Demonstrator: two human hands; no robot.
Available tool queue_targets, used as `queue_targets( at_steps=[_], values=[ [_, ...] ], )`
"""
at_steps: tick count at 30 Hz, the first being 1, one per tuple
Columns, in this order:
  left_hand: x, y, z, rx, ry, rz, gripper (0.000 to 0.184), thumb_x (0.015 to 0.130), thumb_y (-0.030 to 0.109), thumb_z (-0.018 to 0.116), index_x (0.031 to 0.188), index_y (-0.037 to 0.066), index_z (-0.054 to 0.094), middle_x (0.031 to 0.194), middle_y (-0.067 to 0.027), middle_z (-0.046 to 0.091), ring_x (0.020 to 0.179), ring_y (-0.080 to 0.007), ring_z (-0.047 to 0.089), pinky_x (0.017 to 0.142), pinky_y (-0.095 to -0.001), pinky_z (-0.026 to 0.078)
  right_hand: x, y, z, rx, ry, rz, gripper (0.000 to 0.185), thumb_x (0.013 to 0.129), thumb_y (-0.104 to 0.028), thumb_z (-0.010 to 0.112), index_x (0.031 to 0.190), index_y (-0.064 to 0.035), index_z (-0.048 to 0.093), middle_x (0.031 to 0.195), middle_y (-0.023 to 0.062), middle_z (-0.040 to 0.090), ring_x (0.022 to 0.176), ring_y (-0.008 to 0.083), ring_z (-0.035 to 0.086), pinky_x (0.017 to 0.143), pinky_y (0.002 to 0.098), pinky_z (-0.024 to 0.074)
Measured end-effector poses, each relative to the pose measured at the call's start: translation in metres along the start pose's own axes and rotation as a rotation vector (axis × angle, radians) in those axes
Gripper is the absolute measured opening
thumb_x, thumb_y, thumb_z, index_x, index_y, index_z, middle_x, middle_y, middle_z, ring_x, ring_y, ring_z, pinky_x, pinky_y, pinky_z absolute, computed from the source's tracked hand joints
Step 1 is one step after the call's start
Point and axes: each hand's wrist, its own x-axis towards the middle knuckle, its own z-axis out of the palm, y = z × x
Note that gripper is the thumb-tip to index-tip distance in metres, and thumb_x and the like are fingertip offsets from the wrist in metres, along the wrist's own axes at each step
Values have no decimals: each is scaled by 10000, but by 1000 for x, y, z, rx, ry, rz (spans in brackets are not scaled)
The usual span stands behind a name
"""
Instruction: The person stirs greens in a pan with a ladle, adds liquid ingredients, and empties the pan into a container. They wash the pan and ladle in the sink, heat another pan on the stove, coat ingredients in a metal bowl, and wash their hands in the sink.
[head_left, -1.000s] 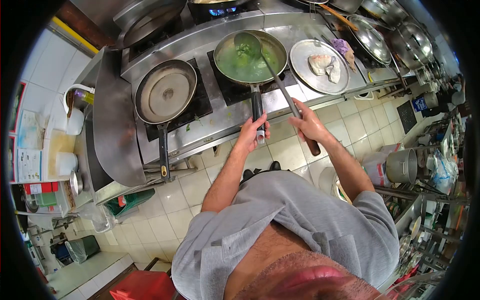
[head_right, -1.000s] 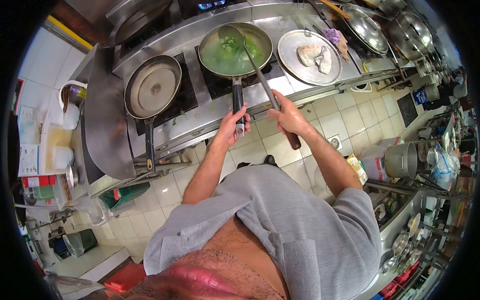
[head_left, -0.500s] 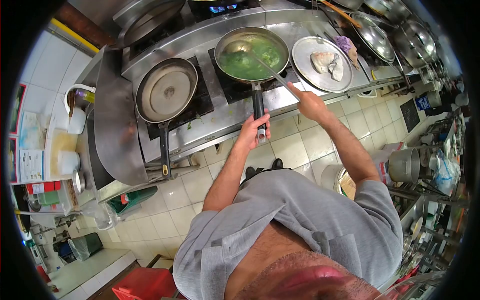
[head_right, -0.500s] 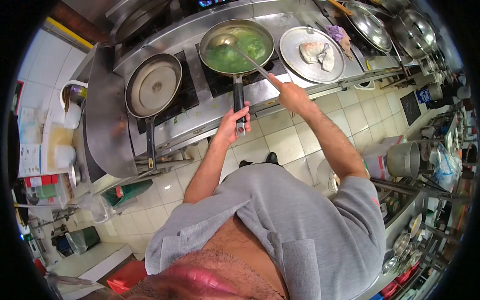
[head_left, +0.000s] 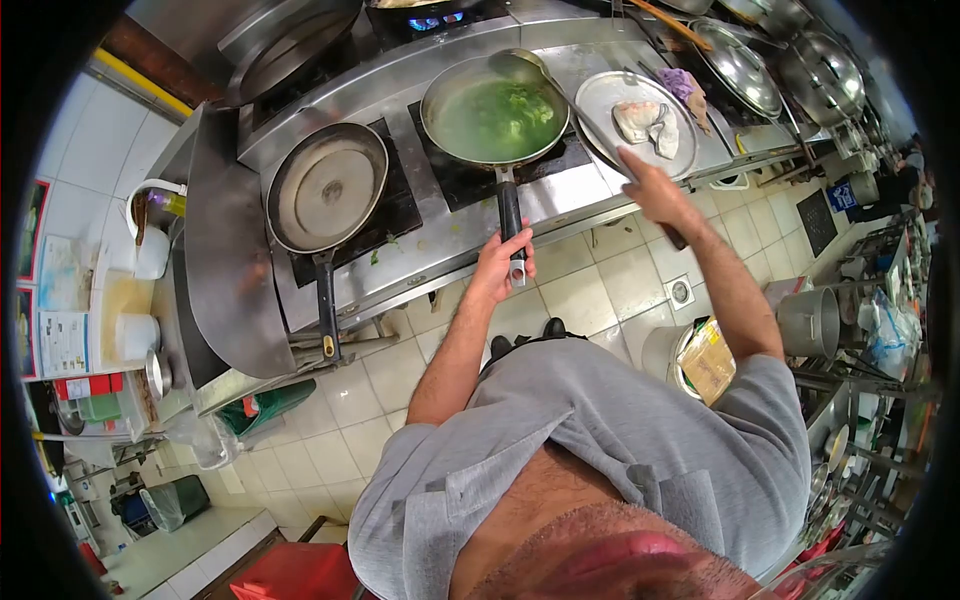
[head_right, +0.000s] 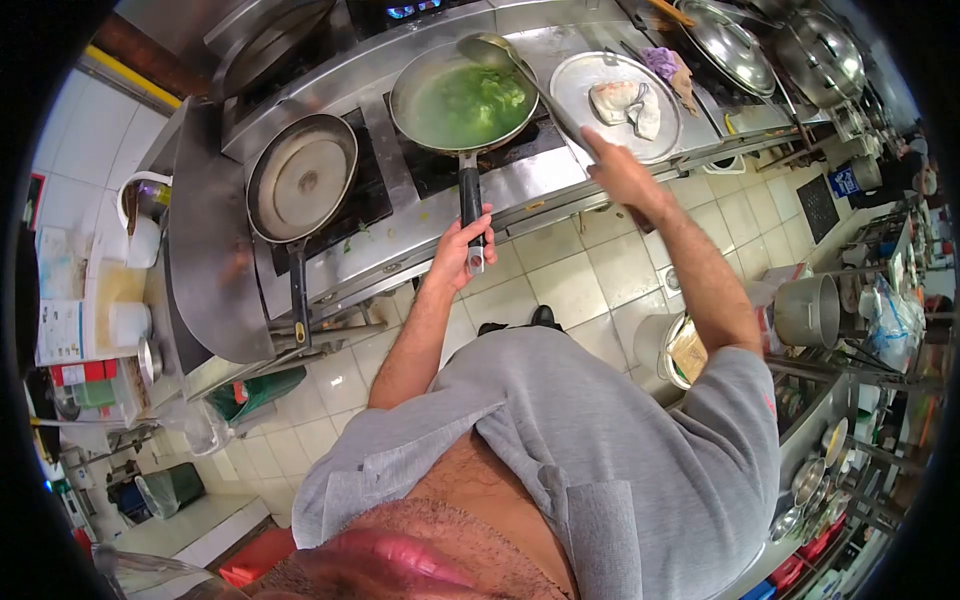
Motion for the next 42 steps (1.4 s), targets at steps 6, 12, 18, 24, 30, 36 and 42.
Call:
queue_targets(
  at_steps=[6,12,18,24,30,36,42],
  values=[
    [1,1,1,17,-7,12,398,813,190,602,1136,51,415,670,-36,506,473,-131,511,394,-261,422,-4,-107,24,1350,-295,864,470,798,-89,563,1222,-55,363,595,-13,433,405,76,408,340,230,335],
    [2,-1,-4,35,-16,-8,387,827,222,591,1135,60,421,681,-31,509,486,-131,516,408,-265,429,-19,-119,18,1694,-303,777,459,806,-104,556,1213,-41,353,570,-23,412,385,68,384,328,224,310],
    [2,1,-5,30,-44,-7,370,848,271,566,1124,65,432,741,-52,532,545,-160,550,464,-294,463,-16,-124,-9,779,-172,475,646,789,-68,558,1359,-104,255,547,2,435,360,68,404,327,225,336],
    [0,0,-7,-6,-20,14,335,880,324,504,1093,71,448,831,-73,562,613,-186,581,527,-311,490,-21,-100,10,372,-79,342,562,820,-117,545,1318,-104,285,730,190,577,625,281,578,580,384,433],
    [-10,-12,-43,-32,-74,-47,392,892,406,444,1111,81,460,887,-75,566,736,-192,582,651,-324,491,-45,-59,49,326,-61,372,437,798,-115,550,1193,-23,388,836,265,567,812,427,544,711,442,419],
    [-35,-30,-81,-20,40,-110,360,884,392,475,1111,115,445,916,-65,542,763,-197,569,687,-342,469,-39,-44,49,52,-13,379,476,800,-109,537,1231,-37,348,786,239,588,759,428,557,641,468,437],
    [-55,-44,-96,58,134,-102,357,897,355,460,1140,93,443,927,-64,541,779,-202,563,701,-345,467,-40,-43,48,47,28,356,474,814,-136,521,1254,-103,351,796,240,588,772,423,557,660,476,434]
  ],
)
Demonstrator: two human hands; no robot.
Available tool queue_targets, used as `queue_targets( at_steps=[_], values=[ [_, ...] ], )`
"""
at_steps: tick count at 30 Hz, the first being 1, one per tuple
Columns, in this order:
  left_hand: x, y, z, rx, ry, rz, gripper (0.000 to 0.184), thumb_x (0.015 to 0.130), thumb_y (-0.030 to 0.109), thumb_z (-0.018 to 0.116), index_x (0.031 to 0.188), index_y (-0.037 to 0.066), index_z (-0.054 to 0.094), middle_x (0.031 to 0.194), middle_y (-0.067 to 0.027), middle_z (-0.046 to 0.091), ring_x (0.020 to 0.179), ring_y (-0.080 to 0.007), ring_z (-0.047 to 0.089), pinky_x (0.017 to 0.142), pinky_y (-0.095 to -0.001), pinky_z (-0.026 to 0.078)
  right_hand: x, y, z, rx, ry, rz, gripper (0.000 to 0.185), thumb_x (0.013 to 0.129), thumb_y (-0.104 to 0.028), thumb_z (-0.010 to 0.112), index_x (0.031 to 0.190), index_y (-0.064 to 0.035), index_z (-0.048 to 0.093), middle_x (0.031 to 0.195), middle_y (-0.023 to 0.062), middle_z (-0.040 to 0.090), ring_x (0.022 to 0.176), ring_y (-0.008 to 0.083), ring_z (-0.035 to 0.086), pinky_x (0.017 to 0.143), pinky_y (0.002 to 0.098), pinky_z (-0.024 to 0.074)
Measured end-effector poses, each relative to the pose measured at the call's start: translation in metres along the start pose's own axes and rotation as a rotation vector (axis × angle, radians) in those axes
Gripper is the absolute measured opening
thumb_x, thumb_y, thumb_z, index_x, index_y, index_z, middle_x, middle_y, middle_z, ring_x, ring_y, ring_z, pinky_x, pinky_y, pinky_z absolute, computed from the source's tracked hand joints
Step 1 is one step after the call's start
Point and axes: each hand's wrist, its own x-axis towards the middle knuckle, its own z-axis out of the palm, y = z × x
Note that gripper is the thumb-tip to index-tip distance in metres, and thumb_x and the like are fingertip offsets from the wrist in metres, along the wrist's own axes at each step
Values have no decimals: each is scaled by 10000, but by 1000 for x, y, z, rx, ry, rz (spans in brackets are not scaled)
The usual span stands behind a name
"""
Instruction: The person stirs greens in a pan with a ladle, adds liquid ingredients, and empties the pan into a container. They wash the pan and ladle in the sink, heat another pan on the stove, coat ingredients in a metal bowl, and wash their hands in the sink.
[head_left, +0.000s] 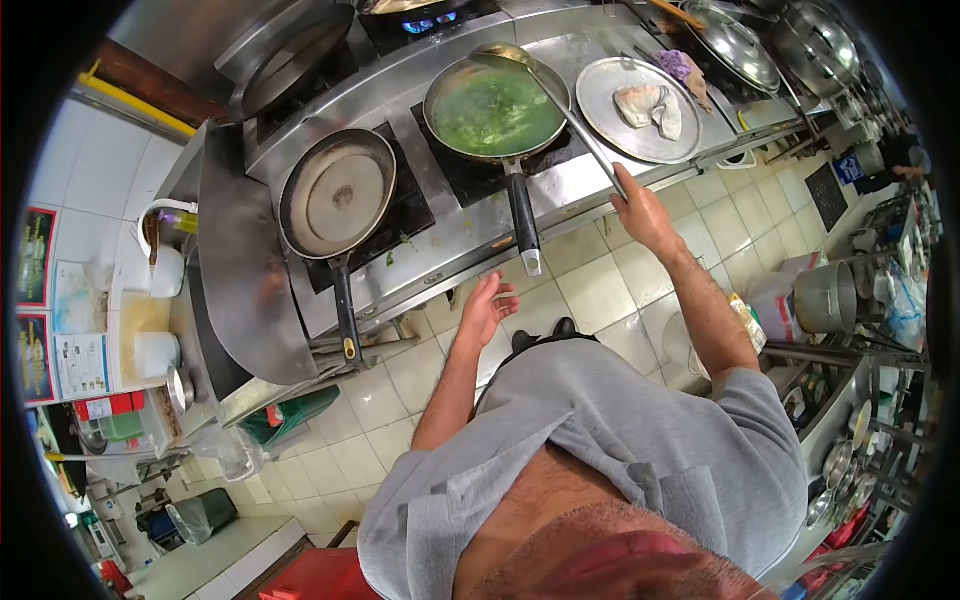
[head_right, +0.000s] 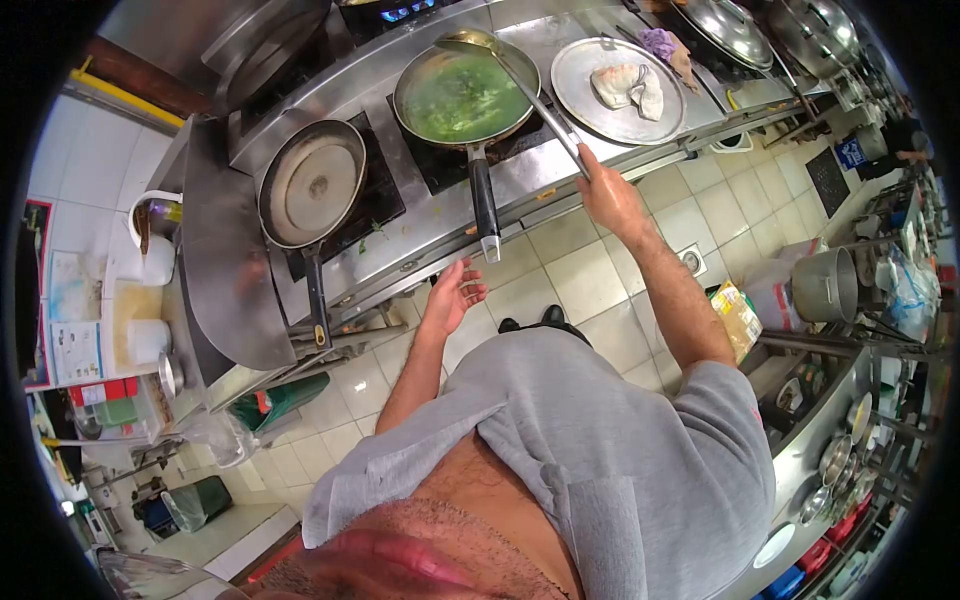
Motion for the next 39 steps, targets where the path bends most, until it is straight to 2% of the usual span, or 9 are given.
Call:
queue_targets(
  at_steps=[14,24,26,27,28,30,31,35,39],
  values=[
    [0,-14,19,35,58,79,332,881,293,515,1130,82,454,934,-54,552,771,-188,574,705,-334,478,27,18,-16,-69,-29,-63,546,810,-144,529,1301,-119,291,827,237,591,771,402,562,648,476,427],
    [4,-21,24,-5,102,73,358,877,226,514,1185,63,428,966,-73,537,767,-199,582,694,-338,480,11,26,4,-6,-163,61,534,820,-139,518,1307,-121,301,828,214,603,773,392,570,666,460,442],
    [8,-21,25,1,105,62,343,876,213,513,1176,65,433,966,-76,539,766,-202,583,695,-343,481,12,42,22,301,54,-240,509,820,-138,523,1288,-73,335,801,183,617,752,382,579,674,447,444],
    [13,-23,22,5,97,59,326,874,198,513,1164,68,440,972,-81,538,772,-212,582,696,-350,482,11,41,26,295,155,-328,487,819,-144,534,1263,-29,372,687,111,594,570,284,574,534,387,458],
    [16,-23,23,8,90,56,310,871,183,512,1152,71,447,978,-86,537,779,-222,581,696,-357,483,8,30,16,293,165,-319,487,819,-144,534,1263,-29,372,687,111,594,570,284,574,534,387,458],
    [20,-26,25,9,60,48,305,868,174,513,1148,70,446,982,-91,536,789,-231,578,696,-361,483,-1,6,-15,847,-308,241,466,818,-141,539,1244,-23,391,590,39,502,402,165,474,382,297,402],
    [21,-26,25,7,37,45,301,866,165,513,1143,68,445,986,-96,535,798,-241,575,696,-366,483,-5,-5,-26,962,-298,256,419,816,-141,554,1202,-41,423,556,-26,407,347,60,374,315,216,316],
    [34,-31,18,45,4,-9,324,856,180,523,1147,64,439,975,-99,529,812,-248,569,697,-364,482,-24,-17,-55,1386,-349,493,344,830,-135,546,1155,-80,448,541,-52,363,346,32,345,292,198,250],
    [43,-31,11,153,4,-100,383,843,298,562,1136,70,466,919,-59,530,779,-207,566,686,-344,473,-53,-9,-72,1596,-322,447,395,814,-118,552,1187,-72,430,527,-45,359,330,47,359,298,213,263]
  ],
)
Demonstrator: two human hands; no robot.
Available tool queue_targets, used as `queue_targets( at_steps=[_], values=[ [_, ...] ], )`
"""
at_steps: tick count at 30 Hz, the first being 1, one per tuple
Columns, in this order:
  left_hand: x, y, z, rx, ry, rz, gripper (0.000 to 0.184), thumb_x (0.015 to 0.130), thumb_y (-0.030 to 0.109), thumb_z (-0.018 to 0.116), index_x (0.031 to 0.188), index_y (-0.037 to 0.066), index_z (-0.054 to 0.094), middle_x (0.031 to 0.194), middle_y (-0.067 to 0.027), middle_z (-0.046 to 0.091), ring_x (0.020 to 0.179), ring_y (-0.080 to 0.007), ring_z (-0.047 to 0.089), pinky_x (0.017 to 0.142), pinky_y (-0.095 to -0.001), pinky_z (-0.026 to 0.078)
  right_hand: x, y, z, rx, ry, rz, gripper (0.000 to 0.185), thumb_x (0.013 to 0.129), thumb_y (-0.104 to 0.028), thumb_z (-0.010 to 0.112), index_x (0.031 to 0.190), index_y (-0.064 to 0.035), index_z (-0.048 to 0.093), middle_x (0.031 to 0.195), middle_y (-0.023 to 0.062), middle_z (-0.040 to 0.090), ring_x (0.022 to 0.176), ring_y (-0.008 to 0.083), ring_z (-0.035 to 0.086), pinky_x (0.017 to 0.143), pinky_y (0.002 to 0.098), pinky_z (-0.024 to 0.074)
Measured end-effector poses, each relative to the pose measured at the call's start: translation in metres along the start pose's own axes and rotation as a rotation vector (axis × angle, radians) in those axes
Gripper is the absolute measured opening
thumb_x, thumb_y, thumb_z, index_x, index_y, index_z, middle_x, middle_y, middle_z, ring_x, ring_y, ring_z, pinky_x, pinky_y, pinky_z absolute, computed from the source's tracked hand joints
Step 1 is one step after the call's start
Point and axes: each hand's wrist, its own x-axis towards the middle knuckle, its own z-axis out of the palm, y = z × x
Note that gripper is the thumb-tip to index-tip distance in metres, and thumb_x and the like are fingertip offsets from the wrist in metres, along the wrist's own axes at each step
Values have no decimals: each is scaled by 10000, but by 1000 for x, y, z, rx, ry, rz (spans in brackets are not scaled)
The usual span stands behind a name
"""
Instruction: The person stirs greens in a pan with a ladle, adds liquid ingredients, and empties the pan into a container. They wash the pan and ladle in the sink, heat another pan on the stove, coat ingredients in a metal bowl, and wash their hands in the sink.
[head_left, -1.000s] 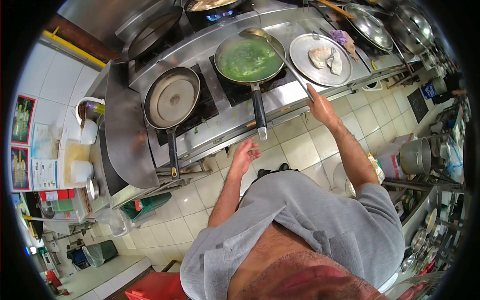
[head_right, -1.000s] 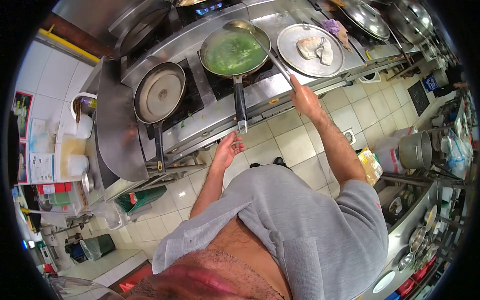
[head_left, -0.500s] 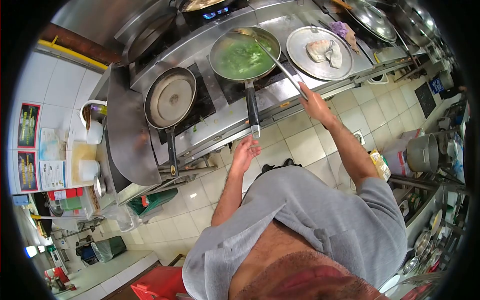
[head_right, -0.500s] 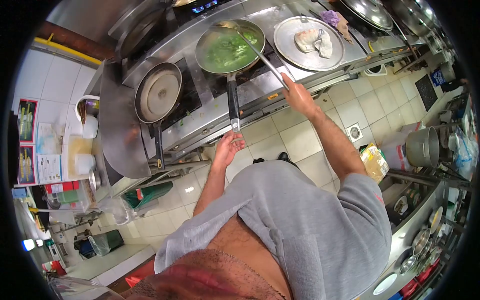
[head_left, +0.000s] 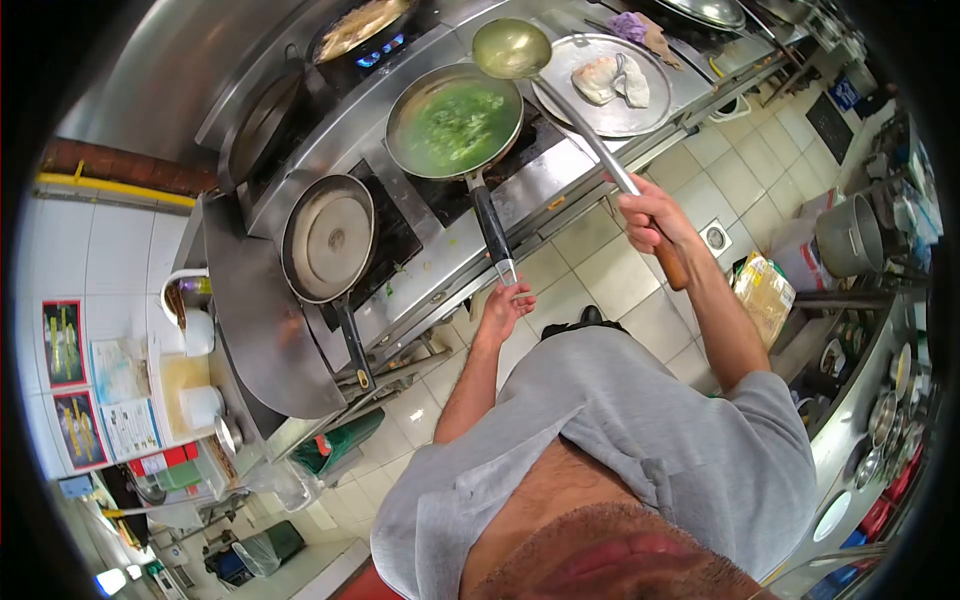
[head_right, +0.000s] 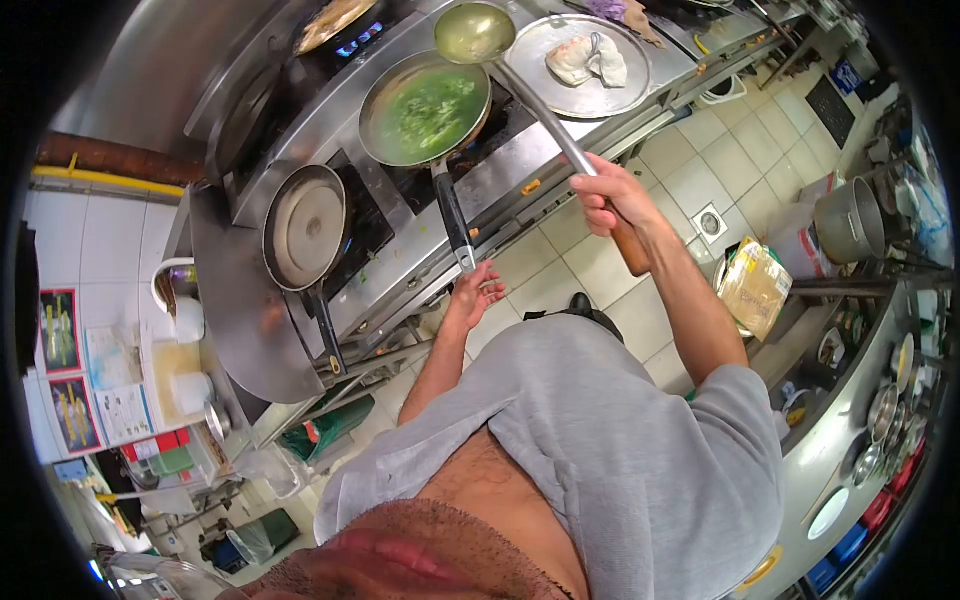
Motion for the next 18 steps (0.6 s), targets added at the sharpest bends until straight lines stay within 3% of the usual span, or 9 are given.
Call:
queue_targets(
  at_steps=[3,10,13,18],
  values=[
    [13,-9,-22,102,44,-85,385,836,307,570,1127,77,467,916,-58,529,778,-211,565,678,-345,476,-32,8,-11,100,25,-89,432,810,-96,545,1219,-76,409,516,-41,362,311,53,357,285,217,255],
    [36,-57,-95,265,156,-305,362,832,330,569,1084,92,461,902,-56,509,737,-221,558,641,-332,480,-101,41,-57,154,433,-349,493,818,-105,545,1270,-86,349,495,-39,365,300,65,362,278,222,278],
    [30,-58,-93,308,187,-325,361,834,335,565,1090,100,467,907,-51,512,759,-219,552,636,-329,479,-113,50,-113,159,633,-413,427,825,-105,538,1224,-79,388,505,-38,380,308,63,368,285,222,298],
    [40,-77,-103,427,177,-396,372,839,345,555,1090,82,476,980,-56,520,786,-235,539,672,-343,459,-92,64,-272,82,918,-225,547,785,-81,551,1276,-41,313,517,-26,415,342,79,406,303,238,330]
  ],
)
